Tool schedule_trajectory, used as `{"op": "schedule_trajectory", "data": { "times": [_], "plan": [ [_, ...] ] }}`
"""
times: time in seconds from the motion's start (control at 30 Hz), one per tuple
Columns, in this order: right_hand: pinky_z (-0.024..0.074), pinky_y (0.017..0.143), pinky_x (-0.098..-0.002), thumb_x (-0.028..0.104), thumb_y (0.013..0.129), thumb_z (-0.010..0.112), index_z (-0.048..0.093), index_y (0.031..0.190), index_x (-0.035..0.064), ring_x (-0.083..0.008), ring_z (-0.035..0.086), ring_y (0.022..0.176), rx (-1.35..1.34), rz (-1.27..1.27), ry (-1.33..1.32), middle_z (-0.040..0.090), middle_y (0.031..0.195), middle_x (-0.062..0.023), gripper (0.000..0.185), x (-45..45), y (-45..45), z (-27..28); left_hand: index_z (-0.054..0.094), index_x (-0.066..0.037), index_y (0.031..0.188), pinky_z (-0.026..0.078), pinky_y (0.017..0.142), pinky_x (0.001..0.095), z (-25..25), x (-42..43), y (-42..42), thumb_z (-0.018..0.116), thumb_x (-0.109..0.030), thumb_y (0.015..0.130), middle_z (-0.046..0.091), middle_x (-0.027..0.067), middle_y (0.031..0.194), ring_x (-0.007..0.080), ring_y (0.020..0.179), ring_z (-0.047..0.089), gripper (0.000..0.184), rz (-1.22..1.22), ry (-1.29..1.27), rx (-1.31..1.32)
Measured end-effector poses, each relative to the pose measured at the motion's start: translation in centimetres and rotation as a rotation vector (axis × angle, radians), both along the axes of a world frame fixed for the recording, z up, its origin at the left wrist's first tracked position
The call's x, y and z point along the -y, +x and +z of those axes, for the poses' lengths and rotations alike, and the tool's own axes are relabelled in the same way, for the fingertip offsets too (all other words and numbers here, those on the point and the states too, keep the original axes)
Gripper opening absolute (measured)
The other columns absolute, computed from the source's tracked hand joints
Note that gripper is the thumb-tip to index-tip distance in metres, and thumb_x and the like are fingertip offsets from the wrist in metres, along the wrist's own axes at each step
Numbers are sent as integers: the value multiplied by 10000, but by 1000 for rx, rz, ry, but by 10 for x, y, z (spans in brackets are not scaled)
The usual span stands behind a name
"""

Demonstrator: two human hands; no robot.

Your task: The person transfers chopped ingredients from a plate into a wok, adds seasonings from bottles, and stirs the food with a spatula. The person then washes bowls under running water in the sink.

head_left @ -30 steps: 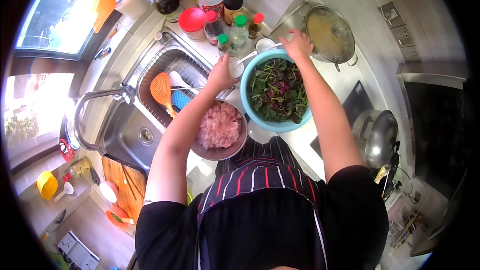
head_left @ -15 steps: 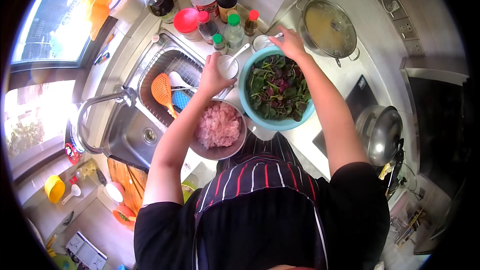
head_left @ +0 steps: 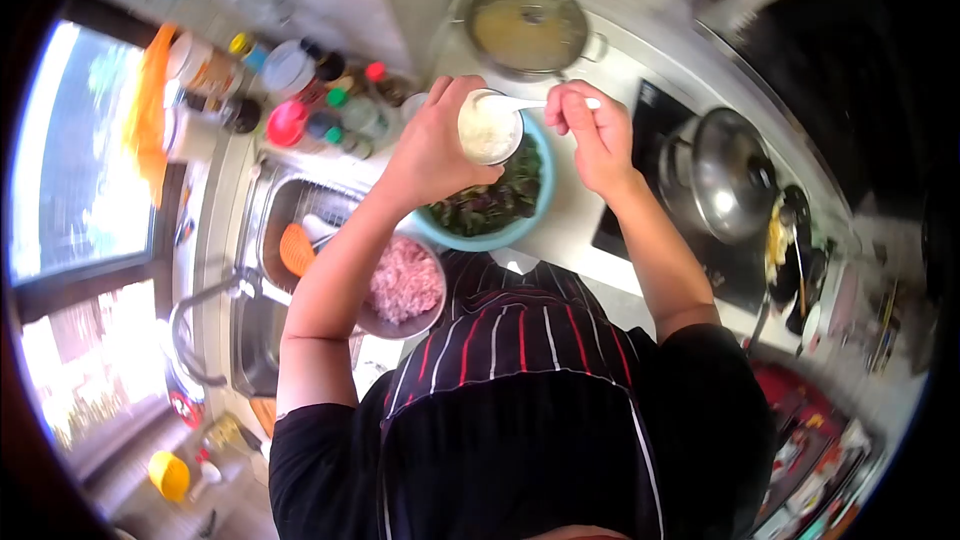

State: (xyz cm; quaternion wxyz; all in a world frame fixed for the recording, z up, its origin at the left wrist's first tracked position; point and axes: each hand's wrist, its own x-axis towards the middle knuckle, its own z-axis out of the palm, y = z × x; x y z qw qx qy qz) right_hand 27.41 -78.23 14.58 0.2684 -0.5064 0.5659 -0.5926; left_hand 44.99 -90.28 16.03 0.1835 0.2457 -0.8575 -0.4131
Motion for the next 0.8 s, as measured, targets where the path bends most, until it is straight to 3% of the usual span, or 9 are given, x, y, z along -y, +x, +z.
{"op": "schedule_trajectory", "data": {
  "times": [0.07,0.37,0.8],
  "plan": [
    [430,608,-245,258,994,464,620,833,12,-125,525,644,-256,-186,-117,591,719,-55,333,-39,-25,14,485,-34,1178,460,867,410,14,-19,-38,785,-136,527,529,156,1116,373,1021,554,724,-118,-31,-17],
    [359,537,-201,301,1013,437,563,792,50,-54,433,590,254,-604,-199,532,673,3,358,-236,-133,25,471,-17,1202,466,864,383,43,-177,-225,786,-173,505,520,154,1104,339,1013,559,781,-598,-41,-53],
    [303,485,-200,305,1000,447,537,806,61,-57,403,522,348,-1031,-285,494,602,1,325,-514,-284,26,486,-20,1179,448,890,354,23,-439,-434,809,-197,504,513,149,1135,301,1054,544,769,-914,126,15]
  ]
}}
